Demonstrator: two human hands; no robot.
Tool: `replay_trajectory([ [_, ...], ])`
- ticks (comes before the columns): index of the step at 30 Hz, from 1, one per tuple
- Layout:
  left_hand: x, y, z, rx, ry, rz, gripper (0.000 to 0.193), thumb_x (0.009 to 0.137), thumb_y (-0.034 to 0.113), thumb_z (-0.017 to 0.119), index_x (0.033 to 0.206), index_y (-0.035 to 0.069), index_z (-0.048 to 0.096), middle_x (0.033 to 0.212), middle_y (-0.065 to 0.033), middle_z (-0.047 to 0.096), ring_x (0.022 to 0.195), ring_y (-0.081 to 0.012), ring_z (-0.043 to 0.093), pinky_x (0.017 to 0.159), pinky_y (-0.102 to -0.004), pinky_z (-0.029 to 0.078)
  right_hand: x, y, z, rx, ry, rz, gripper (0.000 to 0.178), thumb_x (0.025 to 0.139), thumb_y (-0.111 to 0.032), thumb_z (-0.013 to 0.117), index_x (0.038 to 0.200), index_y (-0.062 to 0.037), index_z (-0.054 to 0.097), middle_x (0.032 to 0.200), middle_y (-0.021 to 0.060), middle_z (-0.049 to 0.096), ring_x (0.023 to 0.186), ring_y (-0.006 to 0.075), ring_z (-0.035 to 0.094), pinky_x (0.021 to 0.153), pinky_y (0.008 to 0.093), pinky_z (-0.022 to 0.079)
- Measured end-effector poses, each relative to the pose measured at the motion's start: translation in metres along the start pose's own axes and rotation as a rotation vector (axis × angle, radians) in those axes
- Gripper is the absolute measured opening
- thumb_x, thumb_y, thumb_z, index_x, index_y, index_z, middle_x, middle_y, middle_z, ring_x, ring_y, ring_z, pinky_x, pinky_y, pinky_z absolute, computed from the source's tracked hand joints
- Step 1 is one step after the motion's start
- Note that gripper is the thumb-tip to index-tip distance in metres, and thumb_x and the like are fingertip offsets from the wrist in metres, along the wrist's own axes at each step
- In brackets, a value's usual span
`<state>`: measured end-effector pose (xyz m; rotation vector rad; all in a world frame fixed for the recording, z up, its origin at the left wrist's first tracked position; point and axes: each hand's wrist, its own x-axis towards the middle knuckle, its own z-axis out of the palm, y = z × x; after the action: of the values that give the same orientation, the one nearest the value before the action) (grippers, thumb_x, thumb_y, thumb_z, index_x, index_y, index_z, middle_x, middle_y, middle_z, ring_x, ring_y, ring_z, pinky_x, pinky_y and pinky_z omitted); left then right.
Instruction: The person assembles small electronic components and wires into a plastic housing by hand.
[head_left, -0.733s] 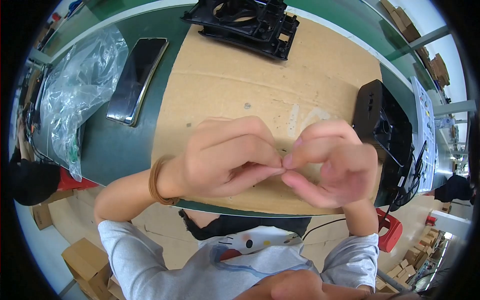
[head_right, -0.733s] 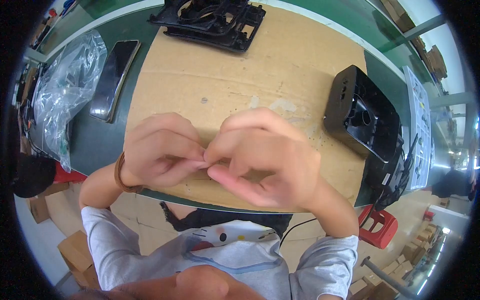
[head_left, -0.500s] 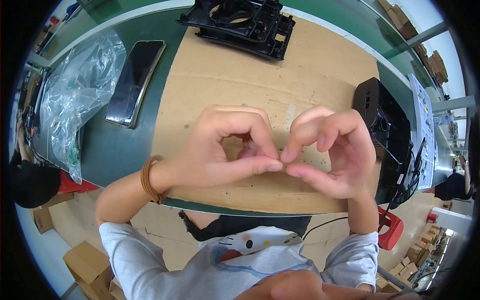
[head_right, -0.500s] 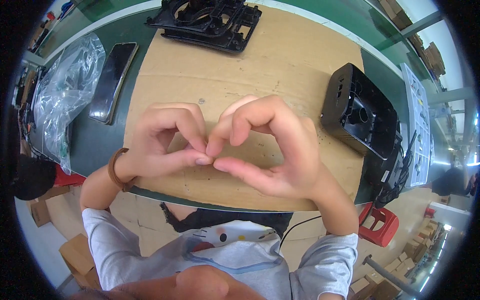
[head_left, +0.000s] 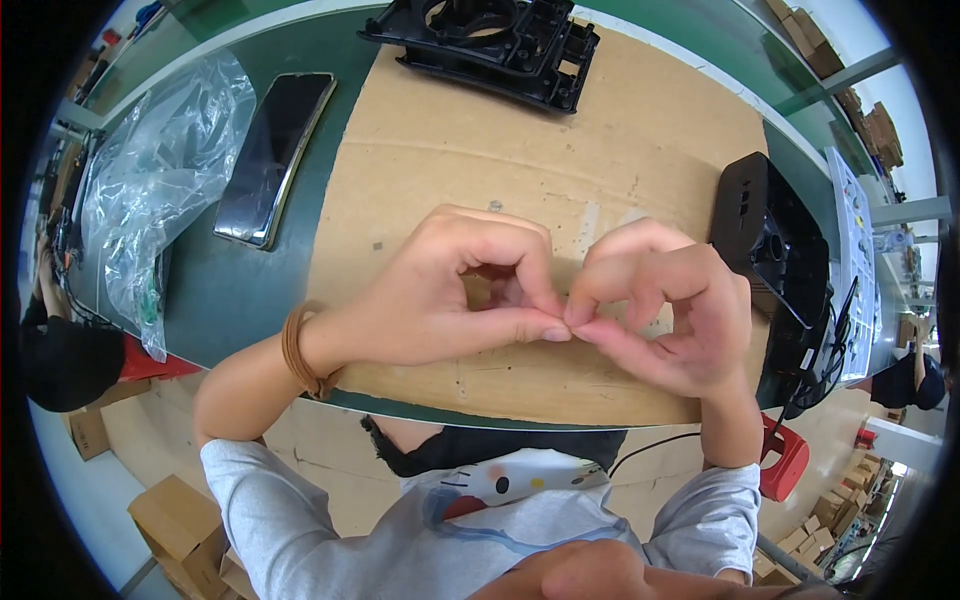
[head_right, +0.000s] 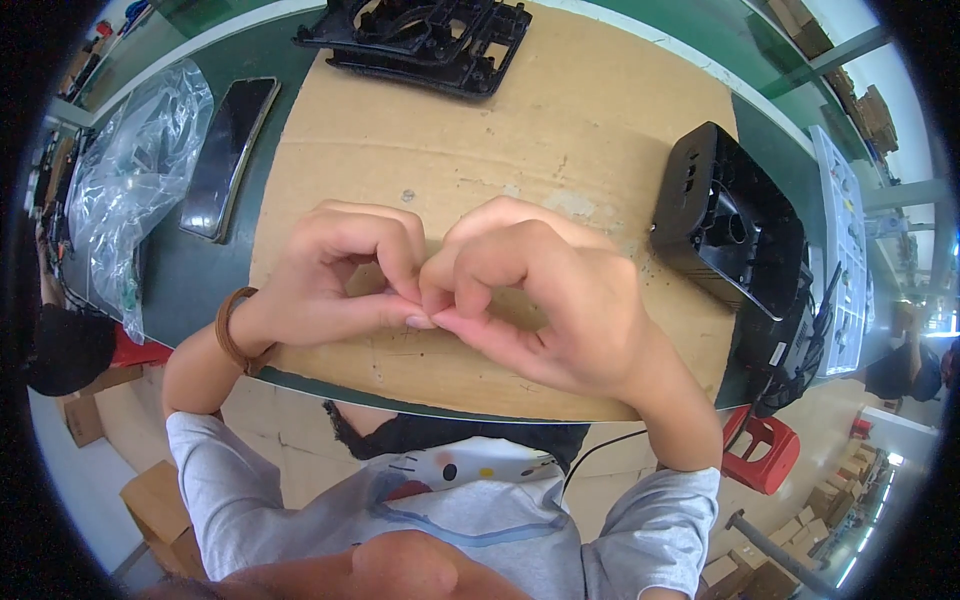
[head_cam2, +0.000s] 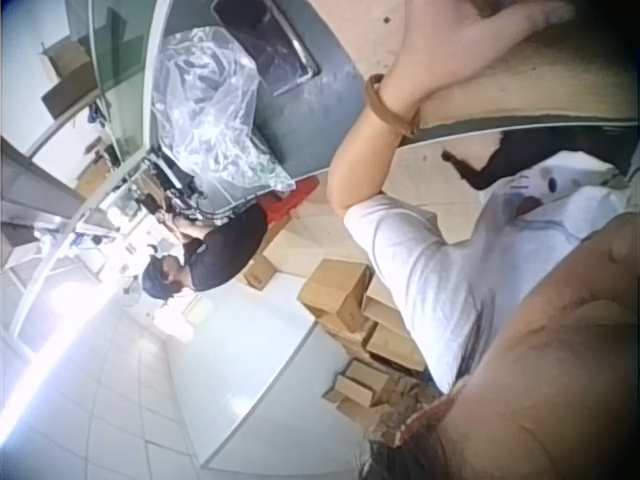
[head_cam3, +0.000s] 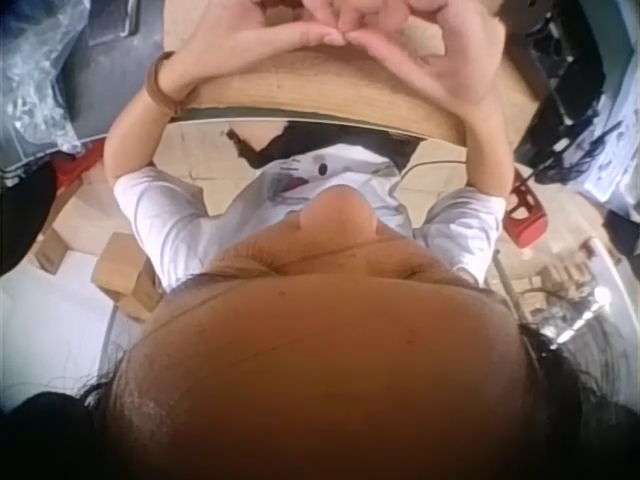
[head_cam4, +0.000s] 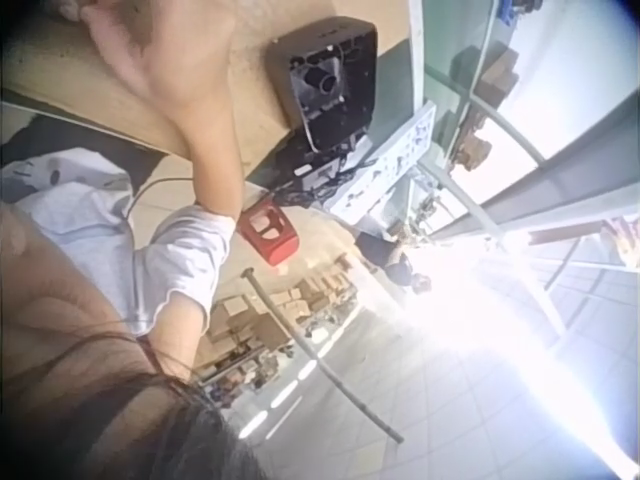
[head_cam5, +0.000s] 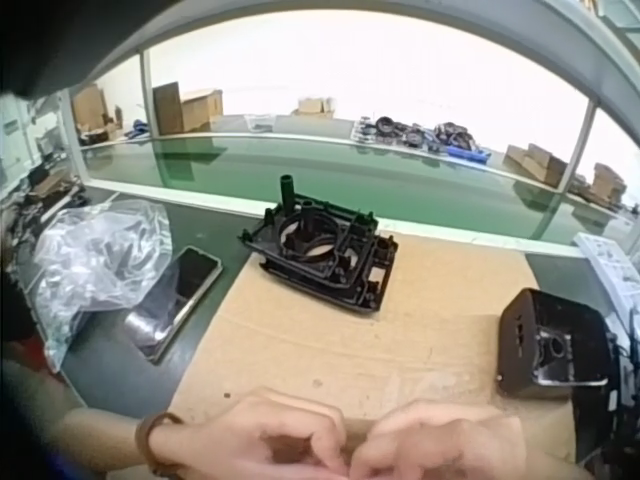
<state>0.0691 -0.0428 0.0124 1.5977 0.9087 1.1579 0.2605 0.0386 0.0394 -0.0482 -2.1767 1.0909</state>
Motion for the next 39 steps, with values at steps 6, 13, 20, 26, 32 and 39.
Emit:
replay_trajectory([
  [6, 0.0, 0.001, 0.002, -0.202, -0.015, -0.095, 0.017, 0.071, 0.0, 0.076, 0.071, 0.002, 0.058, 0.074, -0.0055, 0.06, 0.069, -0.0136, 0.056, 0.061, -0.0245, 0.042, 0.001, -0.004, 0.002, -0.046, -0.067, -0.04, 0.031, 0.065, 0.01, 0.071, 0.085, -0.0047, 0.052, 0.079, 0.0093, 0.062, 0.071, 0.0227, 0.061, 0.06, 0.029, 0.05],
  [13, -0.001, 0.002, 0.001, -0.254, -0.097, -0.237, 0.018, 0.072, -0.001, 0.076, 0.069, 0.001, 0.059, 0.073, -0.0069, 0.061, 0.071, -0.015, 0.059, 0.064, -0.0253, 0.044, -0.006, 0.0, 0.014, -0.037, -0.013, -0.072, 0.034, 0.063, 0.011, 0.07, 0.089, -0.0018, 0.053, 0.078, 0.0117, 0.059, 0.069, 0.0245, 0.06, 0.056, 0.0298, 0.049],
  [20, -0.006, 0.005, 0.011, -0.242, -0.276, -0.226, 0.013, 0.07, -0.001, 0.077, 0.07, 0.001, 0.064, 0.074, -0.0071, 0.064, 0.07, -0.0147, 0.059, 0.062, -0.0258, 0.044, 0.0, 0.013, -0.005, -0.028, 0.067, -0.119, 0.032, 0.066, 0.013, 0.064, 0.09, -0.0007, 0.047, 0.078, 0.0103, 0.059, 0.073, 0.0204, 0.057, 0.066, 0.0286, 0.048],
  [26, 0.0, 0.002, 0.005, -0.324, -0.078, -0.13, 0.014, 0.07, -0.001, 0.078, 0.073, 0.001, 0.065, 0.072, -0.0067, 0.063, 0.066, -0.0146, 0.057, 0.06, -0.0262, 0.043, 0.0, 0.006, -0.003, 0.074, 0.068, -0.069, 0.027, 0.07, 0.013, 0.054, 0.09, -0.0014, 0.044, 0.074, 0.0089, 0.057, 0.067, 0.0165, 0.051, 0.06, 0.027, 0.044],
  [32, -0.001, 0.005, 0.003, -0.319, -0.06, -0.091, 0.015, 0.069, -0.001, 0.078, 0.071, 0.002, 0.064, 0.072, -0.0067, 0.063, 0.067, -0.0154, 0.058, 0.06, -0.0263, 0.043, -0.005, 0.002, -0.003, 0.233, 0.012, -0.036, 0.018, 0.074, 0.009, 0.057, 0.088, 0.0009, 0.048, 0.072, 0.0088, 0.059, 0.065, 0.0144, 0.056, 0.059, 0.0252, 0.043],
  [39, -0.001, 0.006, 0.002, -0.341, -0.048, -0.068, 0.016, 0.068, 0.0, 0.079, 0.072, 0.002, 0.064, 0.073, -0.0064, 0.064, 0.069, -0.0156, 0.058, 0.061, -0.0263, 0.045, -0.015, -0.007, -0.011, 0.424, 0.037, 0.129, 0.034, 0.069, 0.004, 0.071, 0.096, 0.004, 0.051, 0.076, 0.0078, 0.061, 0.067, 0.0131, 0.058, 0.062, 0.0247, 0.044],
])
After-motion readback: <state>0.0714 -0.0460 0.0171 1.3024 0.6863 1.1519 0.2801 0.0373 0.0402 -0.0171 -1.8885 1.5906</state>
